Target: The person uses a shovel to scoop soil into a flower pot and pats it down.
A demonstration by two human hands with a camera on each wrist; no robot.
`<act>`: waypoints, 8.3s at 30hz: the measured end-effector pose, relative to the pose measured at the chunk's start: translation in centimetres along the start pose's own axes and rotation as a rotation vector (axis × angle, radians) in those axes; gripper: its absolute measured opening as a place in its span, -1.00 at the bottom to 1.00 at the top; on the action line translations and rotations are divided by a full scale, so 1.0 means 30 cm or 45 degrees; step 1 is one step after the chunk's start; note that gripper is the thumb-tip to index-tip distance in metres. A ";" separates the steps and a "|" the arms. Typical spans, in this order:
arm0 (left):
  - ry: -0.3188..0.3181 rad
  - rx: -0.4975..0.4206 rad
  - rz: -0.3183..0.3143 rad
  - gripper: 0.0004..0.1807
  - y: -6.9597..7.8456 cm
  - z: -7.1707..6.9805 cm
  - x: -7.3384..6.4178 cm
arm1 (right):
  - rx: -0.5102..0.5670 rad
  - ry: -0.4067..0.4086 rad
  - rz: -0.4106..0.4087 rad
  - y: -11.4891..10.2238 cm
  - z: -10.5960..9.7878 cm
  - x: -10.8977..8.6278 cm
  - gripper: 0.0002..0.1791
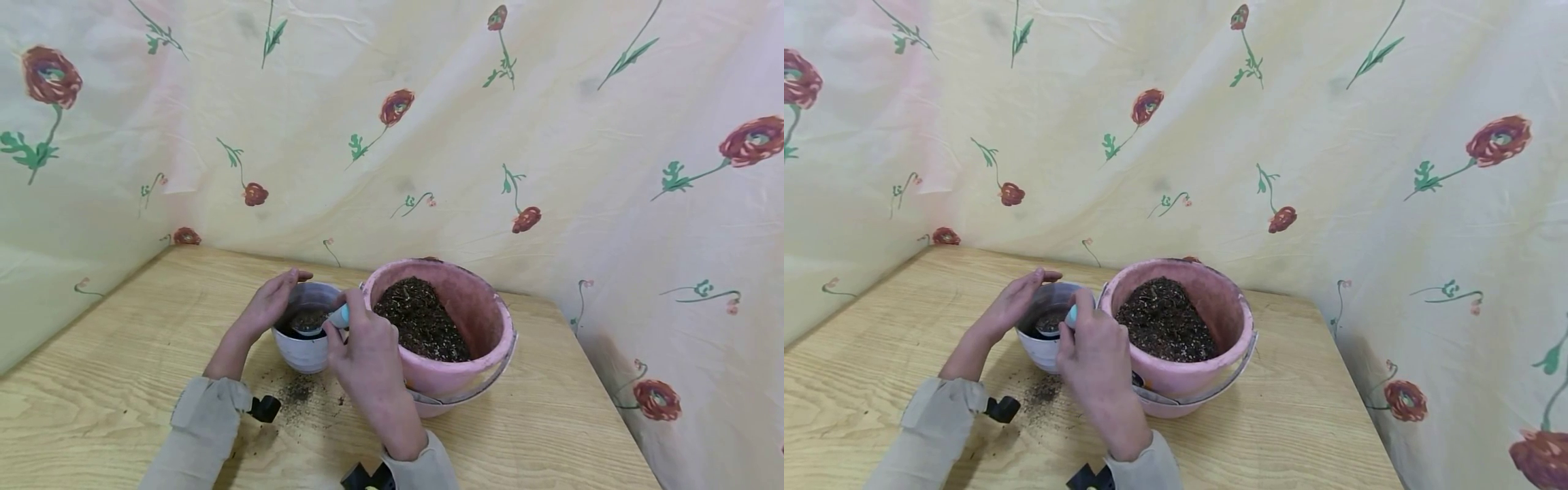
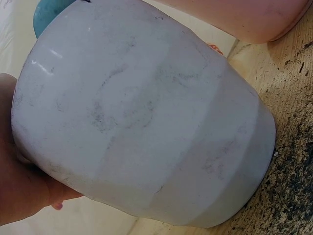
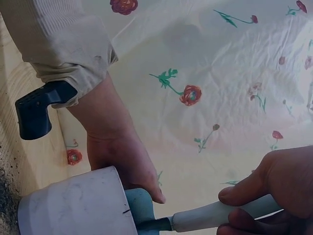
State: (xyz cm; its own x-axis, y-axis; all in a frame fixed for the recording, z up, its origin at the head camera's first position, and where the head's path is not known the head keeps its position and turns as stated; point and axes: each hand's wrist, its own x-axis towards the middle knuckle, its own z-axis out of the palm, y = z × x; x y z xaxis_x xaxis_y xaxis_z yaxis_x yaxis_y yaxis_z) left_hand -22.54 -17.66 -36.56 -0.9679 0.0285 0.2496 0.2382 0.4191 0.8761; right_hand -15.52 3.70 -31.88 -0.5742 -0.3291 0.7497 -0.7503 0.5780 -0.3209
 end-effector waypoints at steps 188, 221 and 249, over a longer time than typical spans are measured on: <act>0.067 0.050 0.565 -0.41 0.188 0.314 -0.035 | 0.135 -0.120 0.743 0.358 -0.349 0.007 -0.58; 0.037 0.058 0.478 -0.39 0.198 0.317 -0.038 | -0.002 -0.043 0.783 0.357 -0.335 0.004 -0.53; 0.014 0.026 0.451 -0.42 0.205 0.310 -0.042 | 0.111 -0.356 0.594 0.340 -0.347 0.000 -0.86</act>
State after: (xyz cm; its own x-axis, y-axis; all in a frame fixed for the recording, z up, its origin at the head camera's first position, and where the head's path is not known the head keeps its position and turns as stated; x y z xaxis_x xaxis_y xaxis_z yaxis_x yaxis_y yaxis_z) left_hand -20.58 -6.66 -35.32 -0.8245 0.1656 0.5411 0.5574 0.4031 0.7259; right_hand -19.75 17.38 -29.13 -0.9087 -0.2453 0.3376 -0.4126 0.6500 -0.6382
